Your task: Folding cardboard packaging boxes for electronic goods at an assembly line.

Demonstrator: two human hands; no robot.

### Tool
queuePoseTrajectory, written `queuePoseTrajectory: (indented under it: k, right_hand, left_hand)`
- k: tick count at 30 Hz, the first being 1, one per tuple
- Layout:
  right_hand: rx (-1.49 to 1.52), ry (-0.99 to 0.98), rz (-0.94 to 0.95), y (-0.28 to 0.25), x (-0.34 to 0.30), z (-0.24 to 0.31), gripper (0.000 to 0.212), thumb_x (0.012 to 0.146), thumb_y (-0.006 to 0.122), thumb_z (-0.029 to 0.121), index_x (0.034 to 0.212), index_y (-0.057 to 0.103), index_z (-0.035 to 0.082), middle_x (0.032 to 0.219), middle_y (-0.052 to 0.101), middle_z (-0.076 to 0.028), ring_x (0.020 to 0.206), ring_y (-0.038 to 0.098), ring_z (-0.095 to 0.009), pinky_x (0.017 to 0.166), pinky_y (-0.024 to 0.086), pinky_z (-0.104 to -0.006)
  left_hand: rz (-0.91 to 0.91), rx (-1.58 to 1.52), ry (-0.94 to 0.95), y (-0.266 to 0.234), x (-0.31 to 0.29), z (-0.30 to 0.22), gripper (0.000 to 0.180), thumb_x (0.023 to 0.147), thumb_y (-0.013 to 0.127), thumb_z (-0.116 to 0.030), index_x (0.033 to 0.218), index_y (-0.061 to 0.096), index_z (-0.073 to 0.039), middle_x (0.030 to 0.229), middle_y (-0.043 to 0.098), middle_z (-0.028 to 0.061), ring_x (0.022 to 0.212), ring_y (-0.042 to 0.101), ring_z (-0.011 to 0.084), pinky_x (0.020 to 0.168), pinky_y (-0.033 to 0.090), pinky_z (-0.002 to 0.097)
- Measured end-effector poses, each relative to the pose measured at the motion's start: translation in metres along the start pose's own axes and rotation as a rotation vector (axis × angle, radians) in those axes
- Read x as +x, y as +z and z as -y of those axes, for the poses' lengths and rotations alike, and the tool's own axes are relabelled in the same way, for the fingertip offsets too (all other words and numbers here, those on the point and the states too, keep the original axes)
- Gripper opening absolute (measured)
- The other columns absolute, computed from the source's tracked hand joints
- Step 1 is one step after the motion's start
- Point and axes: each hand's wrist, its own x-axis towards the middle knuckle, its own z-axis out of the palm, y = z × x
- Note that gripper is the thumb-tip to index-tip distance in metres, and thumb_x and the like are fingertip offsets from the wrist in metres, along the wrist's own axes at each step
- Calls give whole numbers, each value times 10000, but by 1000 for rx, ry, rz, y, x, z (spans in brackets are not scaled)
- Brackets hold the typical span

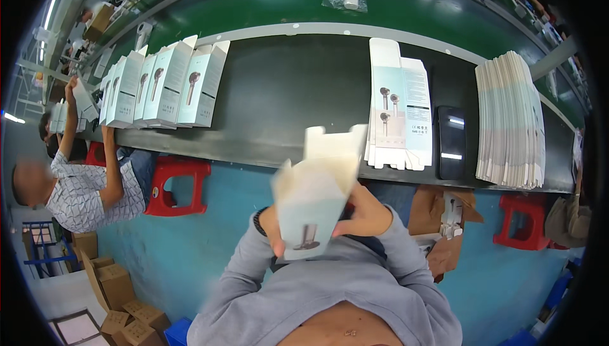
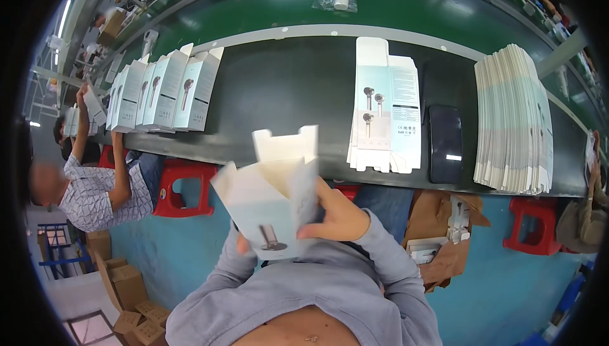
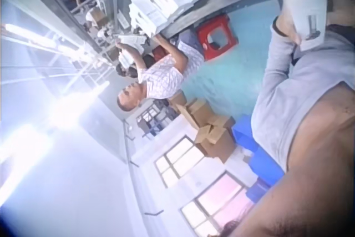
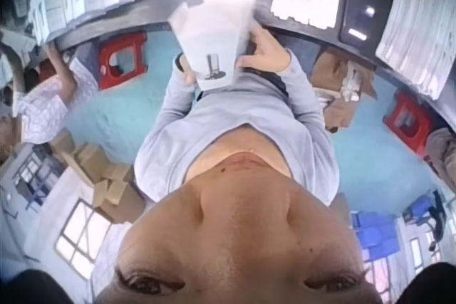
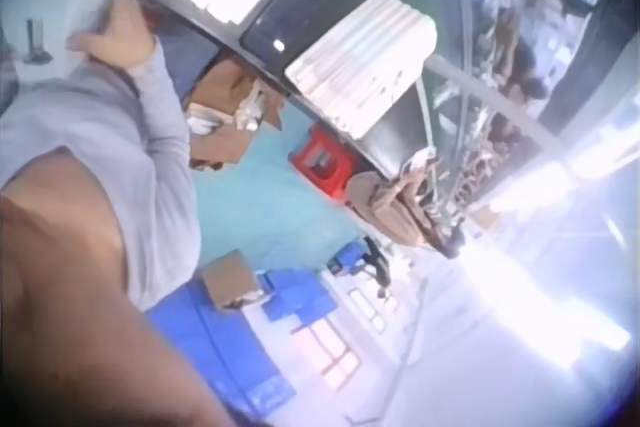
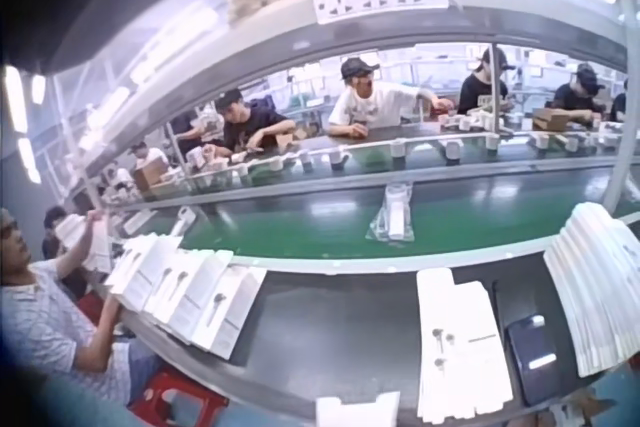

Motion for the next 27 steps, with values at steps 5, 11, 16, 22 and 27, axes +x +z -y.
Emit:
queuePoseTrajectory:
  k: [5,11,16,22,27]
  right_hand:
    - [-470,-181,-530,-8,-7,6,816,614,666,648,1037,425,-6,771,582,-87,668,571,-146,573,455,-280]
    - [37,-235,-446,26,-5,-5,1121,660,730,513,1398,50,12,1383,253,-139,1261,277,-226,1025,236,-371]
    - [-149,-214,-376,24,-10,-7,933,653,771,404,1358,278,45,1245,425,-156,1130,443,-273,940,350,-356]
    - [-509,-403,-369,17,-12,1,805,704,732,365,1322,330,42,1190,430,-190,1048,462,-319,902,360,-381]
    - [-178,-498,-410,35,2,0,565,832,608,304,1231,325,22,1160,444,-209,1029,471,-280,897,366,-375]
  left_hand:
    - [-369,16,272,29,23,-6,1148,558,833,-378,1380,130,7,1380,274,199,1252,329,306,1011,275,428]
    - [-355,1259,353,30,34,5,938,799,518,-576,1396,93,9,1389,204,283,1306,133,469,1040,126,520]
    - [-224,1415,401,32,28,-8,798,846,308,-636,1401,196,-73,1271,443,211,1299,140,491,1032,19,570]
    - [-196,1480,209,41,41,-37,578,885,392,-461,1322,375,-84,1139,546,178,1238,314,458,1006,143,580]
    - [-216,1120,508,39,51,-2,470,819,531,-112,1263,377,-92,1010,560,177,1099,479,396,905,330,519]
